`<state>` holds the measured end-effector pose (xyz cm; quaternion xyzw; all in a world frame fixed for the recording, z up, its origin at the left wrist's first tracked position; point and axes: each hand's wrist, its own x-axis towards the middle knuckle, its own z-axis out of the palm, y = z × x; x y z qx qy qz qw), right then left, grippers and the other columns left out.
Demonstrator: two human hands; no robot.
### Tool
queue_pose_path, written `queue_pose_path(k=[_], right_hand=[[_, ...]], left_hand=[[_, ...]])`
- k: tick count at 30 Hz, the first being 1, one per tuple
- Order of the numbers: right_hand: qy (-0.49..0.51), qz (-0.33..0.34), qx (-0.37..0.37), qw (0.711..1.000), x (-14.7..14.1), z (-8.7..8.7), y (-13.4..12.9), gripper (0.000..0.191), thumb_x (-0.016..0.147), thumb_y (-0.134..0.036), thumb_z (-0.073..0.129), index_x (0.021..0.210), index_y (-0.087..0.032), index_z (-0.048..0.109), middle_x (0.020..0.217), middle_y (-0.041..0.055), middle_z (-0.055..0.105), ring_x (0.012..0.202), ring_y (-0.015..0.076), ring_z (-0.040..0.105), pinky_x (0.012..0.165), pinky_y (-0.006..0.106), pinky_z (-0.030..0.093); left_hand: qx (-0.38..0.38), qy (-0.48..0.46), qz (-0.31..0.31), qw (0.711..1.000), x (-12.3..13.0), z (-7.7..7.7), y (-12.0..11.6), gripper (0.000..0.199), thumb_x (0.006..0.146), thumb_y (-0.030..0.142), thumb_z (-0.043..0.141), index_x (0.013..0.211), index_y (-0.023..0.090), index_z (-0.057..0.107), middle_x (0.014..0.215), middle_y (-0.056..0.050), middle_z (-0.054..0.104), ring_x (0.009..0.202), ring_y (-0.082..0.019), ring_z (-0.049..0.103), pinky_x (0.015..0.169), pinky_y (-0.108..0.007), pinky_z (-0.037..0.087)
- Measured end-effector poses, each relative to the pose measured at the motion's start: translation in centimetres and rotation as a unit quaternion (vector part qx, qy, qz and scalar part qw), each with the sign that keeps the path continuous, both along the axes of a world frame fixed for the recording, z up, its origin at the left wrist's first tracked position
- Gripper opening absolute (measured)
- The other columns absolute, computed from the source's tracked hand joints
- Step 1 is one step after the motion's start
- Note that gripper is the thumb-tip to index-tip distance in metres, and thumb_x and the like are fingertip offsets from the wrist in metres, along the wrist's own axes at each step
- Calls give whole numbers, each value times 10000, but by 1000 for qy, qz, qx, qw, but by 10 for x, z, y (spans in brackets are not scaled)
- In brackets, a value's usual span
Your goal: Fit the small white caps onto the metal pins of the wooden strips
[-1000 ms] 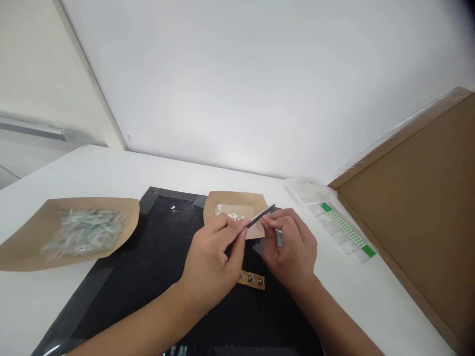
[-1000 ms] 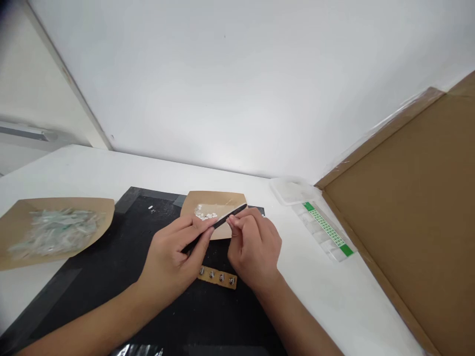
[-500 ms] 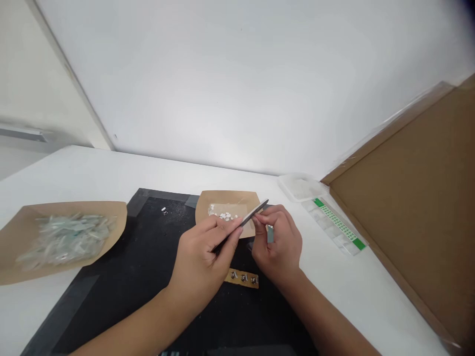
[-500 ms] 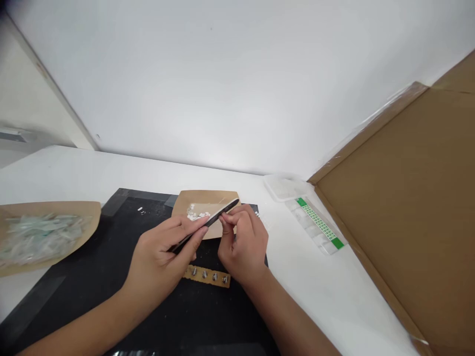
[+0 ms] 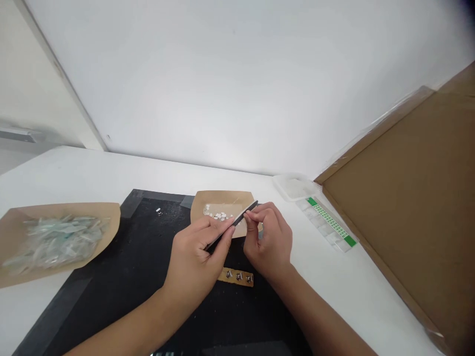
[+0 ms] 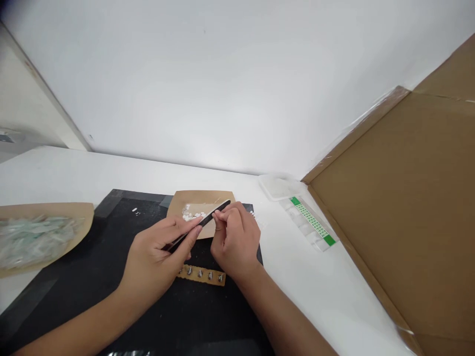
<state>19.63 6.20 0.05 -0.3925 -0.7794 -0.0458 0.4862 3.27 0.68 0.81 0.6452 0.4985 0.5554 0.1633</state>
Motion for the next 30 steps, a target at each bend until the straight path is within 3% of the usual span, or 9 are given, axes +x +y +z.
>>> queue_pose_path(k=[5, 10, 22, 30], right_hand=[[-21, 39, -10, 999, -4, 1, -3, 227, 1012, -109, 585, 857, -241, 485, 790, 25, 616, 691, 192, 590, 619, 325, 443], [29, 18, -11, 999, -6, 4, -2, 243, 1010, -99, 596, 848, -241, 483, 804, 28, 609, 730, 197, 607, 632, 322, 448], [20, 55, -36, 998, -7, 6, 1, 232, 1013, -115, 594, 838, -238, 503, 796, 24, 628, 708, 190, 603, 635, 319, 441], [-19, 36, 32, 999, -7, 8, 4, 265, 996, -104, 626, 811, -236, 490, 764, 11, 669, 654, 173, 609, 641, 338, 371]], left_hand=[[34, 10, 6, 999, -1, 4, 0, 248, 993, 113, 661, 1134, 199, 846, 763, 6, 676, 642, -86, 621, 619, -191, 493], [47, 13, 2, 999, 1, 5, 0, 238, 1003, 103, 641, 1101, 182, 842, 760, -1, 641, 661, -96, 613, 646, -203, 498], [65, 19, 7, 998, 1, 5, 0, 251, 1015, 94, 613, 1088, 177, 838, 749, -10, 621, 629, -102, 558, 598, -216, 467], [68, 24, 5, 997, -2, 5, 2, 240, 1016, 90, 615, 1101, 156, 830, 759, -7, 615, 627, -86, 554, 600, -200, 464]])
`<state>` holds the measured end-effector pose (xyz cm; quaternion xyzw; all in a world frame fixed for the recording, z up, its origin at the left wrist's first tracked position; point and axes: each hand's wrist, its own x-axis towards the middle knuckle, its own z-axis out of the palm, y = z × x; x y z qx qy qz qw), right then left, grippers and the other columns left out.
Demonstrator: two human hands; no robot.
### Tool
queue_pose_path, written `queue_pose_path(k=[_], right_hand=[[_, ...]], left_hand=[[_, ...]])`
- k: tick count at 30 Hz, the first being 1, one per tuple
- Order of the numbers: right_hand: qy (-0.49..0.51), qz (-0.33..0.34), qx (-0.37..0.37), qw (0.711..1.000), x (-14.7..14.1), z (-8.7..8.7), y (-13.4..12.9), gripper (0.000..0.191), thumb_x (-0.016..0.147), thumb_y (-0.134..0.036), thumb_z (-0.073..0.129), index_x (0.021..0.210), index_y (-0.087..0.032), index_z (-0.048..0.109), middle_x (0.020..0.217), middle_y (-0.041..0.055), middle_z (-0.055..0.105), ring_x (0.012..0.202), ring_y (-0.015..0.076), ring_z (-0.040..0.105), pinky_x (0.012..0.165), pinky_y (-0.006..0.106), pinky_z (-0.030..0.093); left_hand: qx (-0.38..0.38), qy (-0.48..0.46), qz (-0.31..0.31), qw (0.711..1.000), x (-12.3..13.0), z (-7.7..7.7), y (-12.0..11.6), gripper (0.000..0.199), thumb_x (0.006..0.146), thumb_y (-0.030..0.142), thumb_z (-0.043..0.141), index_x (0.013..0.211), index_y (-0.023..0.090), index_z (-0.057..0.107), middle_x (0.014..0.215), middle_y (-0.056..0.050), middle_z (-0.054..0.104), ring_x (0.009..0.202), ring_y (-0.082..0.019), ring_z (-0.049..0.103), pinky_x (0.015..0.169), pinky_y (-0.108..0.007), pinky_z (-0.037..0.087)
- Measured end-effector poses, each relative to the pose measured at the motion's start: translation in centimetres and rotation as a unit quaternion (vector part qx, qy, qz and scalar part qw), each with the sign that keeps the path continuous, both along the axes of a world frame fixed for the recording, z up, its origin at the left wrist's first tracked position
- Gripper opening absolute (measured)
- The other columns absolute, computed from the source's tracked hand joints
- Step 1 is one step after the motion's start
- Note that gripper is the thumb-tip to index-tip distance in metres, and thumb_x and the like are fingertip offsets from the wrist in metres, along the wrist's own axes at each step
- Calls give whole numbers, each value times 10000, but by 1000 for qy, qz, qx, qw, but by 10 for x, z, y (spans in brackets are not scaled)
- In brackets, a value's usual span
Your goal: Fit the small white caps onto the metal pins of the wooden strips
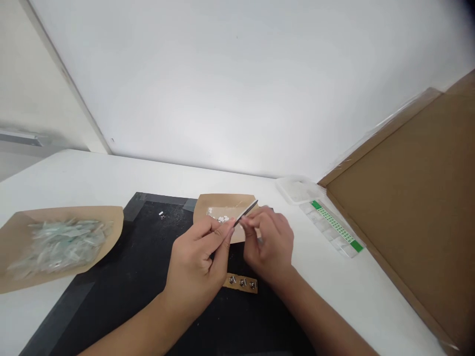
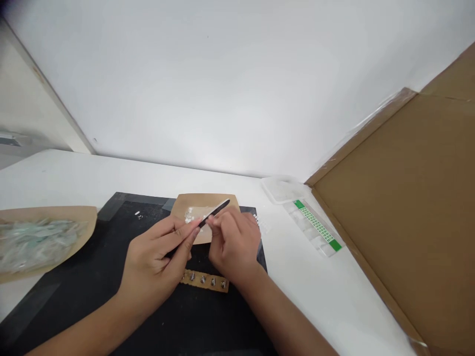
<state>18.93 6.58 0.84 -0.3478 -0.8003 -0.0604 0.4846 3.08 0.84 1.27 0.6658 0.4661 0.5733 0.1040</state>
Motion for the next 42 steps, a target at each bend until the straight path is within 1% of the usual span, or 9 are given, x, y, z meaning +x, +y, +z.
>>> queue_pose_path(k=[12, 21, 24, 27, 30, 34, 37, 40, 42], right_hand=[[14, 18, -37, 999, 0, 0, 2, 268, 1010, -116, 612, 800, -234, 496, 755, 4, 659, 659, 169, 611, 632, 325, 390], [10, -6, -32, 999, 0, -2, 5, 267, 1022, -133, 611, 796, -231, 509, 750, 9, 654, 665, 173, 604, 632, 332, 382], [11, 17, -48, 999, -1, -3, 5, 265, 1022, -125, 606, 797, -231, 513, 758, 7, 658, 665, 170, 599, 635, 327, 388], [19, -10, -47, 999, -1, -4, 5, 262, 1026, -133, 616, 801, -230, 524, 761, 14, 670, 686, 180, 617, 649, 331, 400], [8, 15, -43, 999, -2, -5, 5, 263, 1016, -124, 624, 798, -230, 523, 748, 6, 669, 660, 172, 611, 630, 329, 385], [23, -1, -30, 999, -2, -4, 5, 257, 1021, -127, 618, 804, -231, 528, 760, 11, 677, 693, 181, 637, 640, 328, 398], [7, 25, -41, 999, -2, -2, 4, 255, 1010, -117, 623, 802, -228, 525, 760, 3, 671, 658, 163, 613, 628, 329, 376], [21, 0, -24, 999, -2, -1, 5, 265, 1007, -118, 628, 795, -228, 514, 763, 6, 670, 658, 164, 607, 638, 334, 371], [3, 19, -29, 999, -2, -1, 5, 272, 1008, -110, 613, 791, -229, 502, 756, 3, 664, 647, 162, 594, 628, 332, 355]], left_hand=[[-18, -22, -12, 1000, 0, 3, 1, 230, 1006, 98, 624, 1053, 172, 837, 724, -1, 606, 579, -88, 554, 550, -201, 459], [-33, -25, -7, 999, -1, 0, 3, 232, 1016, 123, 620, 1031, 185, 843, 701, 1, 593, 561, -96, 541, 527, -221, 435], [-33, -26, -12, 999, -1, 0, 4, 232, 1017, 125, 617, 1053, 181, 840, 711, -2, 601, 566, -97, 552, 524, -218, 436], [-38, -28, -10, 999, -1, 0, 4, 233, 1016, 124, 616, 1041, 175, 842, 698, 0, 592, 559, -97, 543, 515, -219, 430], [-40, -28, -9, 999, -1, 0, 4, 235, 1014, 122, 617, 1063, 181, 839, 714, -5, 611, 576, -103, 569, 518, -215, 439], [-39, -29, -5, 999, 0, 0, 4, 235, 1016, 126, 613, 1022, 180, 842, 696, -2, 603, 563, -103, 558, 526, -217, 453], [-38, -33, -8, 999, 0, 0, 3, 233, 1011, 114, 618, 1054, 180, 838, 725, -5, 630, 586, -99, 584, 559, -209, 481], [-40, -35, -6, 999, -1, 0, 3, 224, 1010, 117, 625, 1049, 181, 836, 714, 3, 618, 570, -93, 566, 565, -208, 485], [-41, -39, -9, 998, -1, 1, 4, 225, 1012, 120, 621, 1011, 181, 837, 706, 3, 609, 568, -94, 562, 556, -207, 479]])
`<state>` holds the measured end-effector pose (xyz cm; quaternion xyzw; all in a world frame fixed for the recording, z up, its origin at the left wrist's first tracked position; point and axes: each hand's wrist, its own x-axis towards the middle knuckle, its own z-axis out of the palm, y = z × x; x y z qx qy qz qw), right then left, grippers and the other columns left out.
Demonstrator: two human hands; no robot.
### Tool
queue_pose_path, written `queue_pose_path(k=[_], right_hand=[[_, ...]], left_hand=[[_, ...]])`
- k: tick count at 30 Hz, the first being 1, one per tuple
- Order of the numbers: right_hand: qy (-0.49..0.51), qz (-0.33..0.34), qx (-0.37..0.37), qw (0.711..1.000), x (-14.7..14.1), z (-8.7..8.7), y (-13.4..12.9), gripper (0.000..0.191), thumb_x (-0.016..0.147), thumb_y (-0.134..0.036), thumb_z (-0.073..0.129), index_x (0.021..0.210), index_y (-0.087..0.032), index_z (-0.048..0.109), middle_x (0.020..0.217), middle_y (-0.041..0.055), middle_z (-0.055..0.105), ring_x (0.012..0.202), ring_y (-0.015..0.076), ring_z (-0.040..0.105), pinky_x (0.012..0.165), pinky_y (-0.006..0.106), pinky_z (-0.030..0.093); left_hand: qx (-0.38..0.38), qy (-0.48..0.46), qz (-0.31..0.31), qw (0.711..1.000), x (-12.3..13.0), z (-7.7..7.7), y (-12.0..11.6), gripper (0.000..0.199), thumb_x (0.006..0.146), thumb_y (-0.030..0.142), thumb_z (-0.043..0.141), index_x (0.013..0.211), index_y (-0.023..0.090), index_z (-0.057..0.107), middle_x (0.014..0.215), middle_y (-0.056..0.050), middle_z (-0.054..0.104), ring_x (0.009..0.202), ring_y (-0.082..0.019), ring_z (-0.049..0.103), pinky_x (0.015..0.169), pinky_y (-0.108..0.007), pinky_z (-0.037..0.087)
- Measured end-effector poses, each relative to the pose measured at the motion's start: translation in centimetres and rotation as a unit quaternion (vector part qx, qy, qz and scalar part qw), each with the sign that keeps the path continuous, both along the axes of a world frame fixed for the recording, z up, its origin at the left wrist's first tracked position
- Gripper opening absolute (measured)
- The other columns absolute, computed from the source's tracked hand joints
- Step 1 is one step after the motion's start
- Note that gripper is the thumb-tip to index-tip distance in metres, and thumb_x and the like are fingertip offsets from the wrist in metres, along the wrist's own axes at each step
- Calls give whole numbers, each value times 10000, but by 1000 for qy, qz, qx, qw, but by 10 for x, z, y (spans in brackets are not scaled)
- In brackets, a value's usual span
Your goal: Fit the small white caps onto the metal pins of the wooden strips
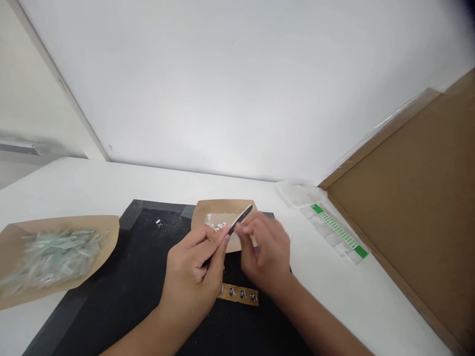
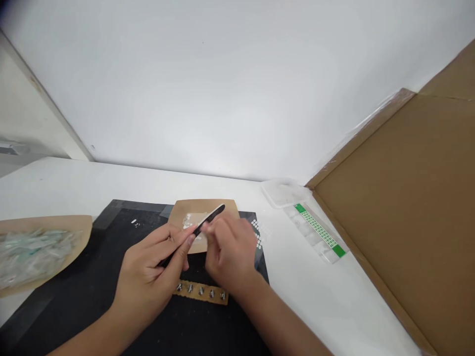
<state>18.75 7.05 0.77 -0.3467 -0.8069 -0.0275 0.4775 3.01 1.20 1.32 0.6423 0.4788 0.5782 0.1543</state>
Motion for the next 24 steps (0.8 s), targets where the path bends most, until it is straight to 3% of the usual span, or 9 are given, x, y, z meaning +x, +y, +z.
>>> queue_pose_path(k=[11, 14, 21, 24], right_hand=[[-4, -28, -15, 999, 0, 1, -1, 266, 1017, -108, 615, 804, -224, 506, 751, -10, 670, 675, 168, 624, 672, 348, 339], [4, 3, -30, 1000, 1, 4, -3, 266, 1006, -101, 630, 792, -216, 523, 765, -13, 677, 670, 154, 624, 652, 338, 340], [184, 71, -143, 970, 14, 2, -4, 118, 992, -135, 695, 929, -234, 688, 840, 7, 712, 814, 187, 690, 728, 338, 531], [231, 93, -152, 956, 19, -3, -5, 143, 957, -103, 744, 955, -245, 726, 857, 4, 729, 836, 185, 695, 712, 329, 552]], left_hand=[[0, -7, -4, 1000, -1, 0, 0, 262, 1008, 93, 621, 1135, 189, 830, 737, 1, 633, 595, -86, 585, 561, -197, 475], [1, 1, 1, 1000, -2, 0, 0, 260, 1008, 97, 632, 1156, 187, 825, 752, 3, 647, 607, -80, 597, 573, -188, 482], [39, 38, 64, 996, -8, 1, 4, 294, 1002, 107, 664, 1241, 216, 796, 850, 3, 694, 705, -87, 654, 682, -194, 522], [51, 31, 79, 995, -10, -1, 9, 323, 1003, 93, 659, 1266, 234, 783, 870, 8, 683, 704, -79, 648, 676, -188, 521]])
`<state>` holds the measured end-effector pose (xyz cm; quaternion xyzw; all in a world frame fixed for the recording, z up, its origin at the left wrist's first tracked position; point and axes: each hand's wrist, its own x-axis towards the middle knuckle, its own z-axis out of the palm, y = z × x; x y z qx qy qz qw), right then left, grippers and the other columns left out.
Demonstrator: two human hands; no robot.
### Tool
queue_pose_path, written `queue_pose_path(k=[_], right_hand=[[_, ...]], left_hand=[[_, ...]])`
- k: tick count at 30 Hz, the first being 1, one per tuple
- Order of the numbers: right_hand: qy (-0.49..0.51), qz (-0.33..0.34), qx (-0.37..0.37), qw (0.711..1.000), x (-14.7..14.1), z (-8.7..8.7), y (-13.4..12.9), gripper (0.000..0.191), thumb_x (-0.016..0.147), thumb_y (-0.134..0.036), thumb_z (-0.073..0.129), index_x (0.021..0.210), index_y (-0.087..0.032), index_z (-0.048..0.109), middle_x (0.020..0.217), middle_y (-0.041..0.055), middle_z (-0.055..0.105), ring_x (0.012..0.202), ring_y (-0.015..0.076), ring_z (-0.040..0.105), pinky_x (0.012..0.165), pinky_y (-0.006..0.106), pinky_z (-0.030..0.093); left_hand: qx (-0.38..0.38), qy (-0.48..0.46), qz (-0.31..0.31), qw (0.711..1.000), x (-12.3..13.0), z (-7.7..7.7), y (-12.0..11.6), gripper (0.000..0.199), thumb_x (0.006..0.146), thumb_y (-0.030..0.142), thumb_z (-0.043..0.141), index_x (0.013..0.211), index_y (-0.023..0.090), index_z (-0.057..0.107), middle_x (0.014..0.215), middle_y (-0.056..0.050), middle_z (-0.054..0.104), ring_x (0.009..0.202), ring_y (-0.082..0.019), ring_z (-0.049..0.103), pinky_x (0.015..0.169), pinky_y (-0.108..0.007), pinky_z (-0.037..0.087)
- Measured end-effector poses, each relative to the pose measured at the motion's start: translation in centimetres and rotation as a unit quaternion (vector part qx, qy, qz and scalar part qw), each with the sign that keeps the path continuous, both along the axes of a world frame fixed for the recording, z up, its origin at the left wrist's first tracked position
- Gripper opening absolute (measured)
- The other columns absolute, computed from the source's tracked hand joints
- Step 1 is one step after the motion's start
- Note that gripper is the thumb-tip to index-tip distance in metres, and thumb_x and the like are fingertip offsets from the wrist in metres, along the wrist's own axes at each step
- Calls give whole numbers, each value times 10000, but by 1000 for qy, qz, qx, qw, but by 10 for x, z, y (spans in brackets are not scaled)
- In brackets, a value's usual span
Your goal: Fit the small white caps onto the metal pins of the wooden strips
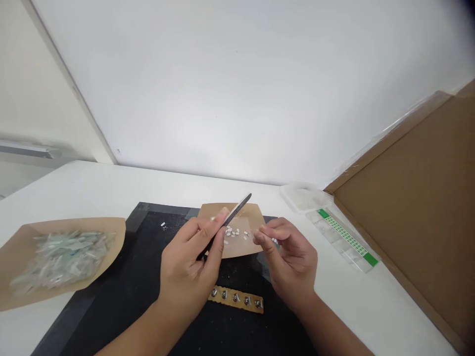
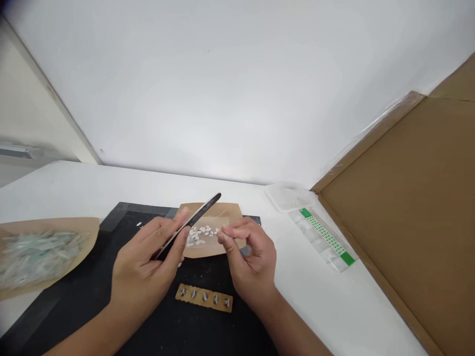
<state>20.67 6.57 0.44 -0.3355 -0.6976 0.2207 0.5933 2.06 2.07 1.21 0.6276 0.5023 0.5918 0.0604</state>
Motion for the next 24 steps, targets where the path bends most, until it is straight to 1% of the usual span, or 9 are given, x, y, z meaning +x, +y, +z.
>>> queue_pose_path(k=[2, 4, 6, 9, 13, 16, 19, 21, 24], right_hand=[[-19, -4, 41, 999, 2, -2, -1, 180, 926, -68, 772, 956, -244, 745, 862, 0, 751, 827, 178, 702, 707, 329, 548], [-63, -19, 105, 992, 4, -2, -3, 202, 888, -48, 817, 937, -233, 754, 852, -6, 777, 792, 167, 716, 700, 331, 533], [-97, -39, 159, 982, 5, 0, -4, 208, 856, -50, 861, 907, -220, 753, 841, -11, 794, 742, 153, 728, 681, 332, 510], [-128, -60, 204, 969, 7, 4, -7, 206, 843, -57, 884, 896, -212, 759, 833, -16, 803, 681, 134, 738, 648, 329, 478], [-179, -71, 266, 944, 9, 8, -11, 207, 837, -38, 879, 921, -203, 787, 867, -9, 831, 658, 117, 751, 630, 322, 447], [-206, -59, 310, 926, 11, 8, -14, 173, 866, -25, 838, 950, -169, 792, 931, 24, 853, 722, 128, 788, 624, 316, 438], [-220, -58, 340, 912, 13, 7, -14, 129, 913, -33, 780, 990, -137, 794, 981, 69, 859, 821, 161, 816, 620, 318, 435], [-220, -65, 348, 909, 12, 8, -14, 103, 948, -45, 741, 973, -129, 795, 967, 82, 861, 832, 162, 821, 610, 315, 424], [-222, -70, 364, 902, 11, 14, -14, 148, 994, -55, 687, 918, -125, 793, 925, 87, 862, 832, 151, 825, 590, 306, 403]], left_hand=[[12, 3, -8, 1000, 0, -2, 2, 320, 998, 71, 645, 1233, 230, 794, 939, -11, 702, 755, -89, 678, 699, -193, 539], [23, 6, -19, 1000, 0, -4, 2, 315, 985, 51, 639, 1194, 218, 803, 1030, -38, 714, 786, -98, 697, 688, -200, 545], [32, 4, -31, 999, 1, -6, 0, 317, 970, 40, 642, 1181, 212, 803, 1092, -57, 704, 725, -83, 673, 609, -197, 513], [33, -3, -49, 998, 2, -7, -3, 316, 957, 32, 634, 1145, 214, 811, 1150, -69, 673, 584, -35, 563, 503, -195, 427], [13, -9, -56, 998, 3, -5, -4, 290, 931, 34, 620, 1033, 213, 825, 1123, -61, 672, 516, -17, 473, 492, -199, 424], [-6, -15, -68, 998, 4, -2, -5, 265, 920, 55, 621, 981, 215, 823, 1083, -54, 682, 491, -18, 456, 473, -195, 425], [-14, -20, -87, 996, 4, 1, -8, 245, 912, 73, 628, 993, 212, 813, 1098, -54, 664, 479, -8, 464, 449, -184, 417], [-16, -17, -95, 995, 4, 2, -11, 238, 908, 78, 628, 1006, 202, 805, 1110, -57, 654, 481, -5, 471, 446, -182, 419], [-23, -8, -96, 995, 4, 2, -12, 228, 911, 96, 633, 1031, 197, 798, 1111, -60, 650, 496, -13, 493, 458, -189, 437]])
